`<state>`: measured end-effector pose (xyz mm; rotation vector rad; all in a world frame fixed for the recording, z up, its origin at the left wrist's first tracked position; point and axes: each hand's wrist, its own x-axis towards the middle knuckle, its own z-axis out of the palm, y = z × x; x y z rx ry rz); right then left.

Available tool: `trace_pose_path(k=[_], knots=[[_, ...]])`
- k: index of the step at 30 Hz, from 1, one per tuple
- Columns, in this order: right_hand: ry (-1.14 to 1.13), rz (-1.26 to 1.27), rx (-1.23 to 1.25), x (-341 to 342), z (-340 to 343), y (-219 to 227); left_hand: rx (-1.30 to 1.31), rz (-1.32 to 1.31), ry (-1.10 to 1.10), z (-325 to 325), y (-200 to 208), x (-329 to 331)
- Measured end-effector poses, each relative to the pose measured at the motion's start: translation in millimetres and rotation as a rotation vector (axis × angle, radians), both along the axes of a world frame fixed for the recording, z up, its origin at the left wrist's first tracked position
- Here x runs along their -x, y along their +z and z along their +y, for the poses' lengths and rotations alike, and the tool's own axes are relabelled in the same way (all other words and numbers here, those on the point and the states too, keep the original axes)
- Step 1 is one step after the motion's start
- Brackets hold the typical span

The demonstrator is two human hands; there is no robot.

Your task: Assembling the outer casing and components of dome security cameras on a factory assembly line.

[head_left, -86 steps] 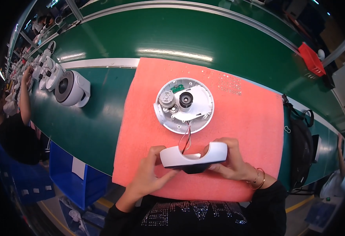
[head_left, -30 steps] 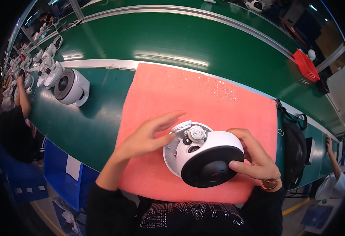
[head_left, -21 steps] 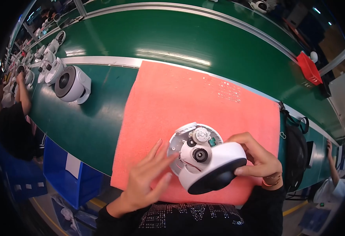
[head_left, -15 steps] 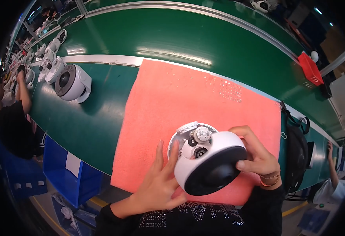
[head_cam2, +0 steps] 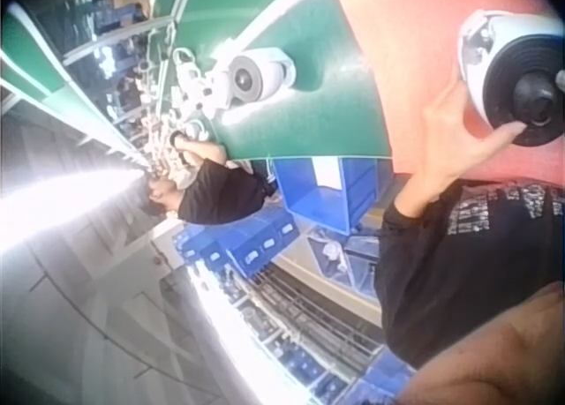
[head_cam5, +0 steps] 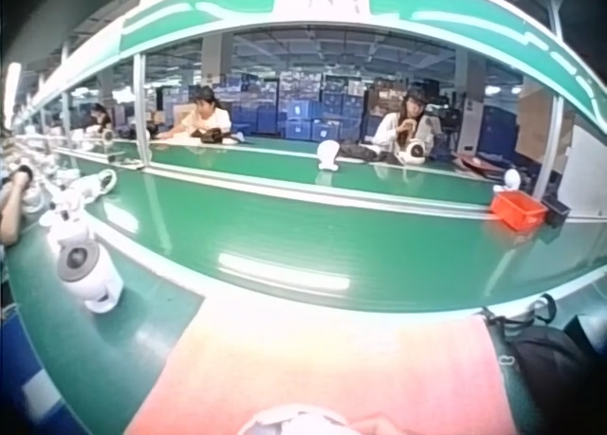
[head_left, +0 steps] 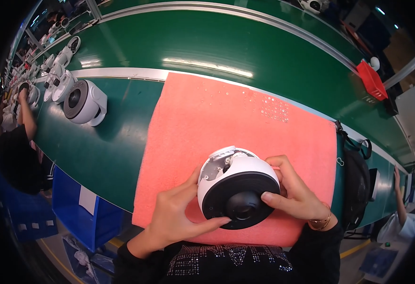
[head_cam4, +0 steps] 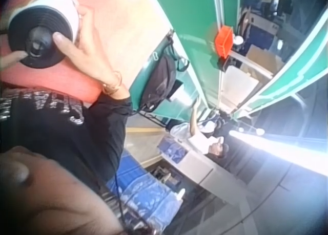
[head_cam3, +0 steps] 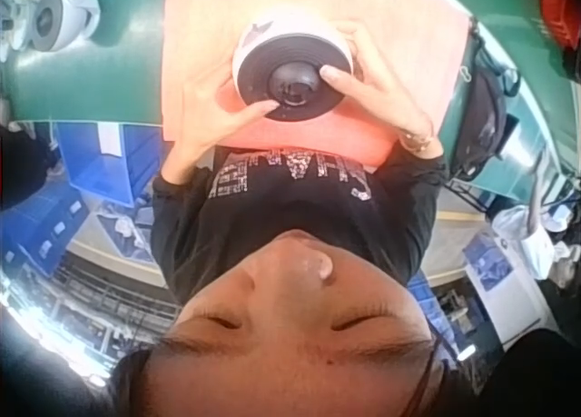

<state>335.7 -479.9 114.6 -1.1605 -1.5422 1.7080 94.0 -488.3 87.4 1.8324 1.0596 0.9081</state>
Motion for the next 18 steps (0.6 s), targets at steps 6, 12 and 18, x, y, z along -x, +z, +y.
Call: trace_pose_path(k=[6, 12, 18], knots=[[-0.041, -0.154, -0.294, 1, 8, 2, 0.229, 0.006, 0.013, 8, 10, 5], [-0.106, -0.414, -0.437, 4, 30, 2, -0.134, 0.299, -0.015, 25, 17, 6], [-0.020, -0.596, -0.450, 4, 40, -1, 0.064, 0.517, -0.082, 41, 25, 7]])
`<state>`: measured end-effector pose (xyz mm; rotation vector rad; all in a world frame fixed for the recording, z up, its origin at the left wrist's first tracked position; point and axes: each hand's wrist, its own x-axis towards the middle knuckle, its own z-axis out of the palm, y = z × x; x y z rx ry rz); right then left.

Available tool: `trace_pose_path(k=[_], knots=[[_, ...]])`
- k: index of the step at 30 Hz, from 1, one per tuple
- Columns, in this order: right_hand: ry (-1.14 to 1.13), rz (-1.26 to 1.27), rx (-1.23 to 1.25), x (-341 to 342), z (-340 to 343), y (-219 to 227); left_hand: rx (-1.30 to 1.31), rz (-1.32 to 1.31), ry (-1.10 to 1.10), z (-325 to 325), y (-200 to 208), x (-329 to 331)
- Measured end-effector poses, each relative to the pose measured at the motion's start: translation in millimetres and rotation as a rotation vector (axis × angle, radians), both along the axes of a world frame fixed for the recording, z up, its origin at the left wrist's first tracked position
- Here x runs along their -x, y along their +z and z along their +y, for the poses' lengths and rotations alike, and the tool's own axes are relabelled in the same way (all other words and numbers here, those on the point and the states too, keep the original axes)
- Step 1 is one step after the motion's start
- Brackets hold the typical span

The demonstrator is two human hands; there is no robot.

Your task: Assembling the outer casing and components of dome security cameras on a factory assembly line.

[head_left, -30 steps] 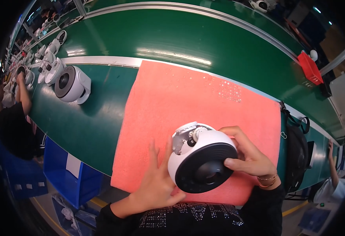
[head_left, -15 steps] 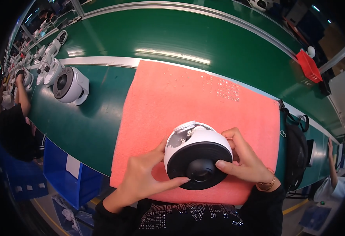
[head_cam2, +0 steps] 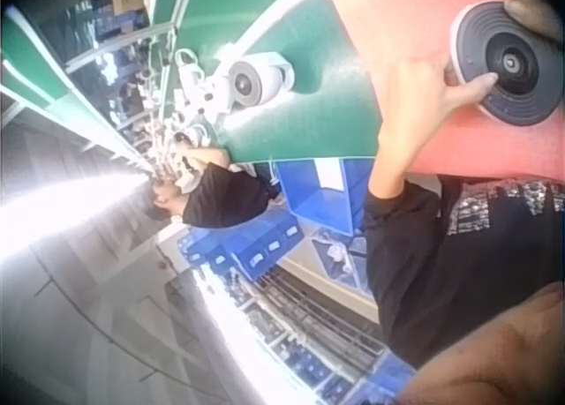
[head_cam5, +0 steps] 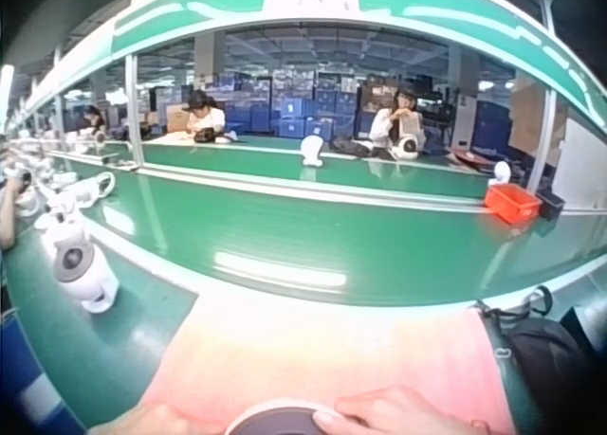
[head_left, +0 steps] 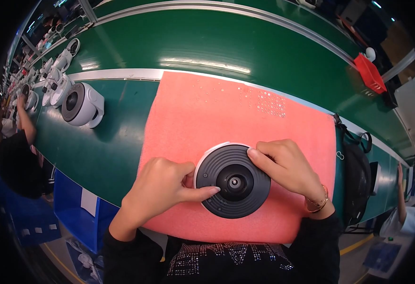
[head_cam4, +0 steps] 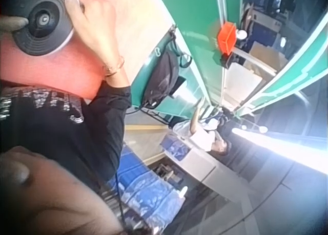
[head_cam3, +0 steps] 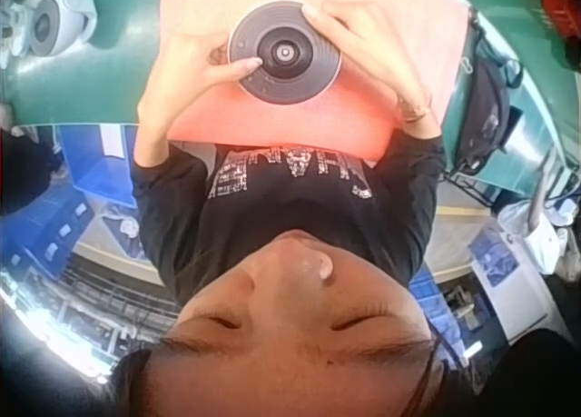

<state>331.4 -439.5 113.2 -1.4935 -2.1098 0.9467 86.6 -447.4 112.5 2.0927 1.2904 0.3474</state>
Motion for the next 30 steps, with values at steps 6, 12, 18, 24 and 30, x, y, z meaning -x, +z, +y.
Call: trace_pose_path(k=[6, 12, 18, 24, 30], knots=[[0.079, -0.184, -0.121, 0, -1, 3, -0.062, 0.067, -0.072, 3, -3, 2], [0.184, -0.119, -0.837, 7, -11, 6, -0.112, 0.026, -0.085, 3, -5, 1], [0.570, -0.068, -0.467, 16, -17, 23, -0.151, 0.036, -0.103, 3, -5, 3], [0.462, 0.023, -0.389, 23, -21, 24, -0.211, 0.066, -0.111, 4, -8, 4], [0.082, 0.288, 0.297, 6, -2, -17, 0.200, 0.072, -0.122, 12, -23, -2]])
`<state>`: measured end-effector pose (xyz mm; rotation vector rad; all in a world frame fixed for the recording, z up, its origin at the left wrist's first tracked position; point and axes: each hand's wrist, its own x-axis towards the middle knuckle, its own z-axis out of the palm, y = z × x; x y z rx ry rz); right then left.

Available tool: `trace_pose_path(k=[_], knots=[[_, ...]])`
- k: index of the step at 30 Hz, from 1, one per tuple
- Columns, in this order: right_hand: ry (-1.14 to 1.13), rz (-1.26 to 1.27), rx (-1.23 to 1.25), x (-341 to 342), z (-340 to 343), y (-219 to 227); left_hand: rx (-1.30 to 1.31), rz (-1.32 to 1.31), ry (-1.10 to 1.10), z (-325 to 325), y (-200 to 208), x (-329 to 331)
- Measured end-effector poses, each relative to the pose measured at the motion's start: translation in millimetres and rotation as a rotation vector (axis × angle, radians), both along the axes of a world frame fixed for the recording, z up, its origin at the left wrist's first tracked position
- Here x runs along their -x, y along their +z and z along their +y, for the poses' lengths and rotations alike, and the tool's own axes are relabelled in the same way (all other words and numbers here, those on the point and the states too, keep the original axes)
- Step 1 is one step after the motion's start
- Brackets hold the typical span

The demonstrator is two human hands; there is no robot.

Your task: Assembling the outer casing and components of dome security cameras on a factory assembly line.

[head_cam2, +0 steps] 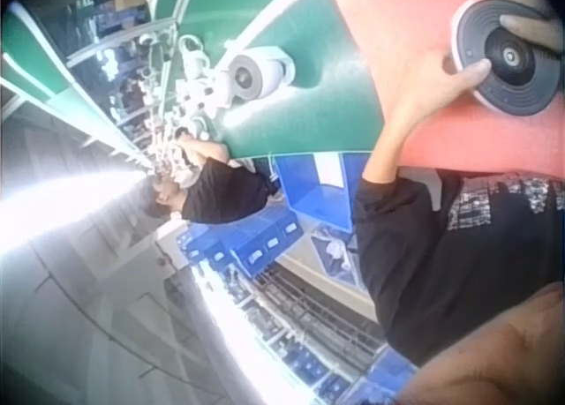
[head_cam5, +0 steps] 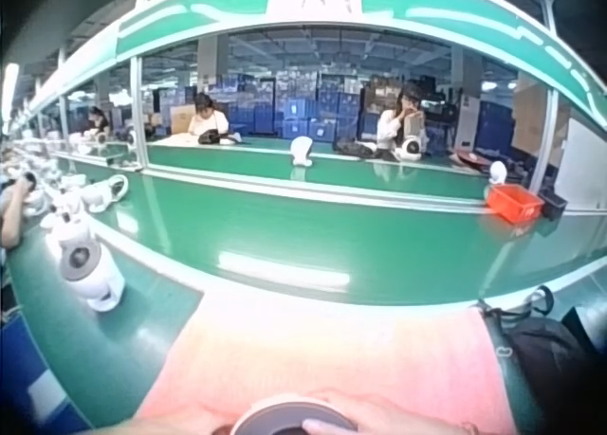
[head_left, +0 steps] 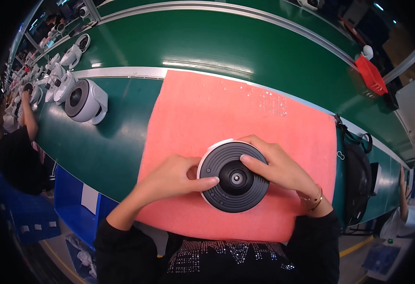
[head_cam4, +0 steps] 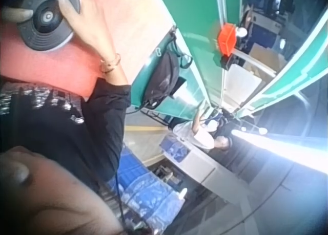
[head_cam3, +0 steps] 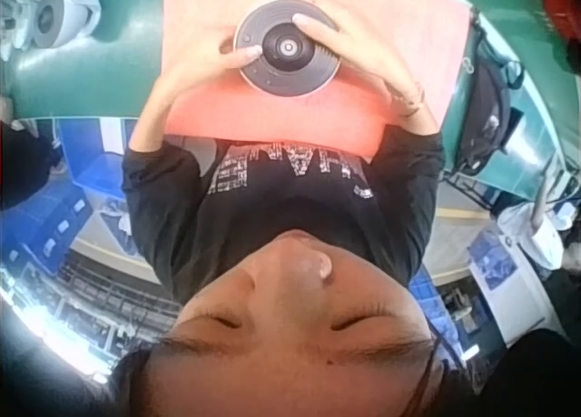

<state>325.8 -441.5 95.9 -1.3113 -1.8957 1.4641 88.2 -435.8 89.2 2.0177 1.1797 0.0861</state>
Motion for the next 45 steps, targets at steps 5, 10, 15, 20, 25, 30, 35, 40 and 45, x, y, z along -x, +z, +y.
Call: trace_pose_path(k=[5, 10, 15, 20, 25, 30, 35, 40, 45], knots=[[-0.040, 0.137, -0.112, 4, -11, 9, 0.472, -0.740, 0.287, -30, -17, -8], [-0.113, 0.161, -0.453, 17, -8, 17, -0.186, -0.648, 0.188, -34, 9, -19], [-0.139, 0.157, -0.524, 20, 5, 14, -0.252, -0.649, 0.232, -29, 15, -16], [-0.140, 0.436, -0.323, 27, 16, 19, -0.168, -0.737, 0.279, -9, 19, -2], [-0.086, 0.568, -0.472, 49, 13, 17, 0.040, -1.334, 0.335, 19, 7, 6], [-0.252, 0.442, -0.585, 61, 23, 1, 0.302, -1.651, 0.697, 35, -4, -39], [-0.260, 0.472, -0.637, 62, 26, 4, 0.082, -1.706, 0.718, 50, -18, -45], [-0.314, 0.417, -0.735, 57, 30, -3, 0.103, -1.701, 0.650, 61, -22, -49], [-0.485, 0.450, -0.653, 49, 48, -19, 0.400, -1.395, 0.641, 72, -18, -60]])
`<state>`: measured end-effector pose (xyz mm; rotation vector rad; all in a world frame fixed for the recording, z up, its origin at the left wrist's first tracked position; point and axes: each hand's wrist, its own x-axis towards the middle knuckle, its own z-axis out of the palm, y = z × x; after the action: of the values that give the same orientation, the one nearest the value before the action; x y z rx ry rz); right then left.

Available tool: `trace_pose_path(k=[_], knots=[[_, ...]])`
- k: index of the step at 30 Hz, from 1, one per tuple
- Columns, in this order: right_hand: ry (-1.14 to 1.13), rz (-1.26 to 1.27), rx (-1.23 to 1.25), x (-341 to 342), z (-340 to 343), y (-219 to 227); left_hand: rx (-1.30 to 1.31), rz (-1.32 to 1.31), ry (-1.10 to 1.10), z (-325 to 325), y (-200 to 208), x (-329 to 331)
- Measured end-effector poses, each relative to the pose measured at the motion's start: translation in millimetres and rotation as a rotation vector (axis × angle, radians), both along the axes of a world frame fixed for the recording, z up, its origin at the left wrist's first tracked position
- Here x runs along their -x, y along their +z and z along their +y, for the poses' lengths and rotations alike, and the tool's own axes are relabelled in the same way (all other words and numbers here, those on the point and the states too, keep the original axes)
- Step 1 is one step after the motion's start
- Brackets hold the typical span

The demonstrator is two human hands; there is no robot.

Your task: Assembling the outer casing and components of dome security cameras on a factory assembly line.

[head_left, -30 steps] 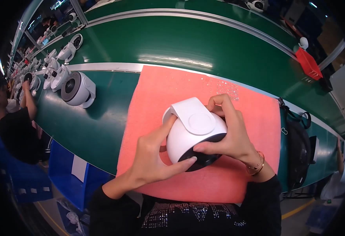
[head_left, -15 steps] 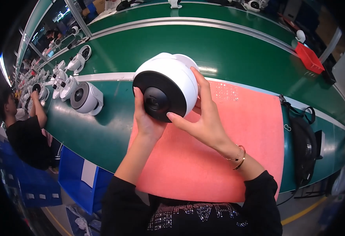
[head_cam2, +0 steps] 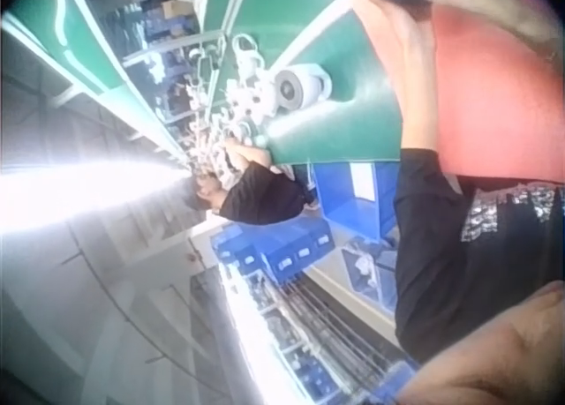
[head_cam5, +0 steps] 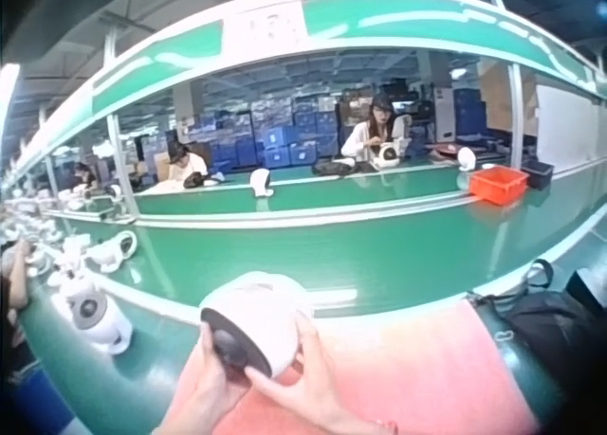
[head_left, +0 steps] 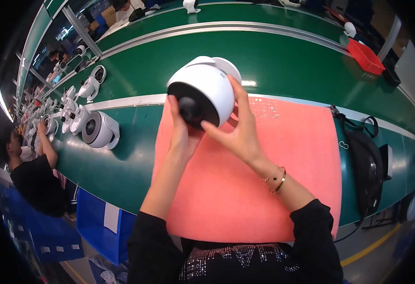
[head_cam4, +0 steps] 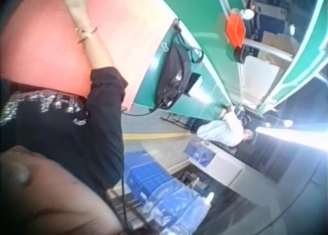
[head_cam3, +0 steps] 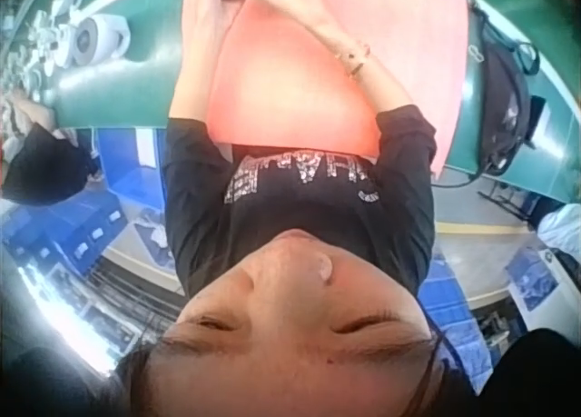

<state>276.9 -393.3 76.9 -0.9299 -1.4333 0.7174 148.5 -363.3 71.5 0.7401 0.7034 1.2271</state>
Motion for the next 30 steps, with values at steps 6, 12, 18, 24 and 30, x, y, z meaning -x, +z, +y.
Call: trace_pose_path(k=[6, 12, 18, 24, 30], knots=[[0.032, 0.739, 0.511, -37, 39, -9, -0.444, 0.965, -0.289, -6, -38, -7], [-0.065, 1.017, 0.463, -101, 97, -30, -0.933, 1.768, -0.385, -38, -48, -21], [-0.081, 0.948, 0.554, -106, 109, -37, -0.916, 1.780, -0.420, -36, -46, -6], [0.047, 0.845, 0.670, -60, 57, -53, -0.852, 1.812, -0.590, -13, -18, 1], [0.060, 0.622, 0.721, -45, 28, -47, -0.739, 1.769, -0.636, 13, 6, -10]])
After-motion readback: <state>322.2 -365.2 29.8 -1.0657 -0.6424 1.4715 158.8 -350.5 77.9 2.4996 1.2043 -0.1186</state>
